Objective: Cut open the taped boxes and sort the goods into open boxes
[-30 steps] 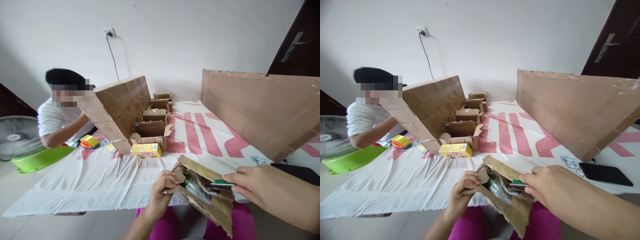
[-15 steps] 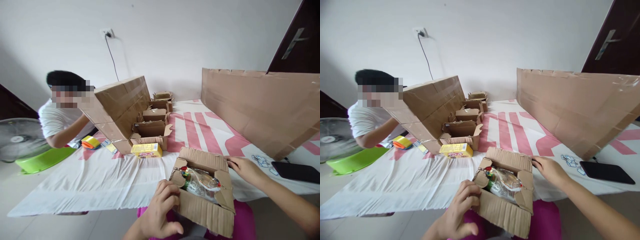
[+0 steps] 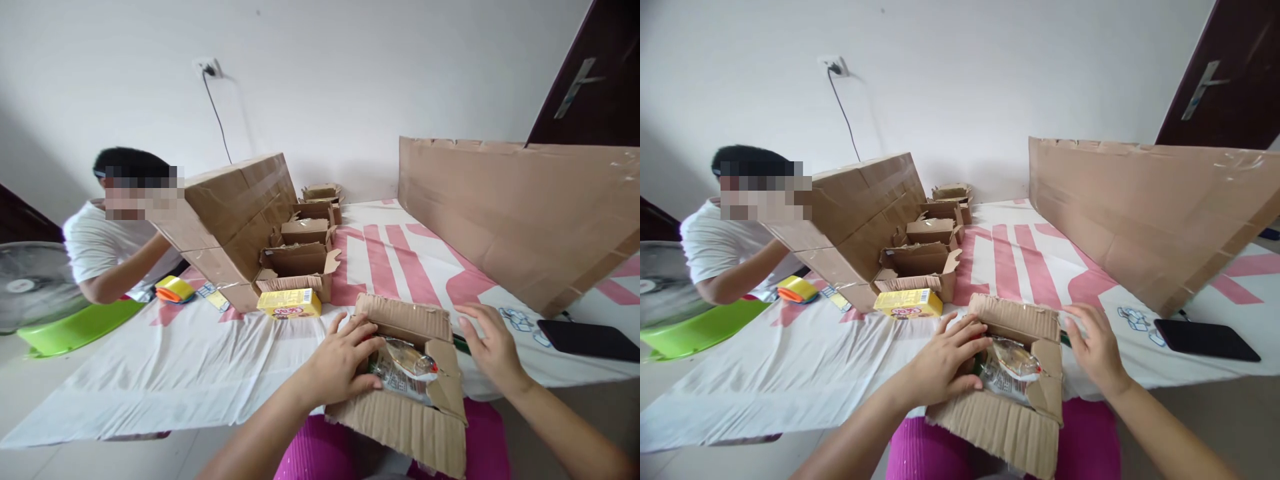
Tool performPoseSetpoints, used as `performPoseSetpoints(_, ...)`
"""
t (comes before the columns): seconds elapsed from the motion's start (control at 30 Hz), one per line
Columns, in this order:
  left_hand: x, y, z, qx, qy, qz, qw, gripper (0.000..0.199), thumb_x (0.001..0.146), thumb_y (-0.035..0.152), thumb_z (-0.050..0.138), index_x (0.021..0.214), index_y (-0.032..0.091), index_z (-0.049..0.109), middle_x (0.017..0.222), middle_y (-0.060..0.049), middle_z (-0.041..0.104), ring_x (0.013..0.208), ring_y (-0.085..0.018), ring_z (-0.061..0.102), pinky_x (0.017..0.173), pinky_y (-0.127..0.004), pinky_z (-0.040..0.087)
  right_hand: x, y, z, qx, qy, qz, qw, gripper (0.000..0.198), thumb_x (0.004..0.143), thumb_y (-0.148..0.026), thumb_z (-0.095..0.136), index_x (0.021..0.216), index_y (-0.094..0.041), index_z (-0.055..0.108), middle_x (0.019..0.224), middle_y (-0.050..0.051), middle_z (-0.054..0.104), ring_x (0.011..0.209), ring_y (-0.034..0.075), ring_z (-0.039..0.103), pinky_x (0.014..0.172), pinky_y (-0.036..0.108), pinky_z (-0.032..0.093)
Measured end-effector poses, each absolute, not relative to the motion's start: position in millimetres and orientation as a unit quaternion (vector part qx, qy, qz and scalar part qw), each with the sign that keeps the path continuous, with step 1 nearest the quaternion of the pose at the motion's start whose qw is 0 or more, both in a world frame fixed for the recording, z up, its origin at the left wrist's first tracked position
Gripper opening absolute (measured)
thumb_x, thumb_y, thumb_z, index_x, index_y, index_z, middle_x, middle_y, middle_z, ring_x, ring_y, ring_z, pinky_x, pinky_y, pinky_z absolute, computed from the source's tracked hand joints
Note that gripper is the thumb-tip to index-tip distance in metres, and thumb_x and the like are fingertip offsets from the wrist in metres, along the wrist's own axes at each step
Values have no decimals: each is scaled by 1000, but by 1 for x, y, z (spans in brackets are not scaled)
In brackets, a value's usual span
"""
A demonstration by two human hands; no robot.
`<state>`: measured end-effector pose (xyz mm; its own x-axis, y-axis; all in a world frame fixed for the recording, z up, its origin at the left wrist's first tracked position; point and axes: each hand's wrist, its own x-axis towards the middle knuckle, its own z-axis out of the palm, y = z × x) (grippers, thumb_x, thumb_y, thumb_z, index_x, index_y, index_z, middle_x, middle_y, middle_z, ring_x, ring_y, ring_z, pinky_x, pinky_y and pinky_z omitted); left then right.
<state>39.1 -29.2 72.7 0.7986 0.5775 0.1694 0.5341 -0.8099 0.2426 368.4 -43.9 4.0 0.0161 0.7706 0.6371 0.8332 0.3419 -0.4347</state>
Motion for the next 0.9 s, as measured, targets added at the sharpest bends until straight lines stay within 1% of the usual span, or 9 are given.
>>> performPoseSetpoints(0.07, 45, -24, 73, 940, 307, 113, 101, 61, 85, 66, 55, 132, 27, 55, 138, -9, 59, 136, -35, 43, 114, -59, 19, 346, -60, 30, -460, -778, 5, 427, 27, 96, -35, 48, 117, -23, 59, 115, 11, 65, 112, 25, 58, 98, 42, 46)
performPoseSetpoints(0.17, 51, -20, 73, 935, 321, 118, 91, 66, 80, 68, 60, 130, 25, 56, 133, -9, 61, 130, -34, 46, 112, -58, 21, 315, -80, 56, -382, -889, 52, 246, 65, 81, -56, 67, 135, -23, 52, 133, 12, 60, 129, 34, 46, 110, 54, 32)
performPoseSetpoints(0.23, 53, -20, 73, 932, 332, 127, 73, 71, 74, 70, 65, 128, 24, 57, 131, -10, 61, 126, -34, 48, 111, -58, 23, 304, -86, 65, -412, -893, 58, 171, 79, 74, -57, 74, 140, -21, 50, 133, 13, 60, 128, 36, 46, 112, 59, 27)
performPoseSetpoints(0.3, 54, -20, 74, 925, 351, 135, 43, 69, 70, 68, 71, 121, 23, 61, 126, -10, 60, 120, -33, 49, 109, -56, 27, 301, -86, 71, -453, -876, 63, 150, 64, 76, -50, 74, 132, -22, 58, 120, 11, 65, 119, 34, 52, 109, 60, 29)
performPoseSetpoints(0.4, 50, -21, 77, 907, 400, 133, -1, 53, 67, 57, 79, 107, 24, 67, 116, -9, 58, 113, -32, 49, 104, -53, 34, 311, -83, 80, -479, -862, 50, 157, 21, 86, -39, 65, 99, -25, 71, 98, 7, 65, 103, 28, 56, 99, 55, 39)
performPoseSetpoints(0.5, 42, -21, 78, 894, 430, 122, -10, 51, 65, 56, 81, 103, 25, 69, 113, -9, 57, 114, -33, 47, 102, -52, 37, 329, -82, 80, -476, -860, 26, 181, 16, 90, -29, 56, 85, -23, 70, 96, 8, 65, 103, 27, 57, 94, 49, 45)
performPoseSetpoints(0.63, 32, -21, 73, 885, 450, 118, -6, 82, 55, 77, 74, 111, 18, 65, 123, -16, 57, 123, -41, 43, 107, -59, 31, 361, -84, 59, -508, -835, 21, 208, 22, 89, -35, 58, 103, -26, 72, 115, 9, 68, 115, 30, 59, 98, 50, 49)
performPoseSetpoints(0.73, 27, -21, 63, 878, 463, 103, 63, 88, 58, 84, 65, 112, 13, 63, 113, -18, 63, 113, -40, 54, 103, -59, 36, 377, -87, 34, -555, -798, 92, 216, 42, 90, -46, 56, 126, -27, 65, 136, 9, 61, 125, 32, 57, 104, 52, 48)
performPoseSetpoints(0.9, 21, -24, 28, 819, 465, 171, 289, 84, 80, 71, 57, 141, 17, 34, 125, -18, 62, 112, -35, 62, 94, -50, 48, 363, -100, -15, -564, -696, 326, 303, 62, 100, -49, 35, 157, -30, 17, 162, 4, 24, 147, 24, 25, 119, 48, 26)
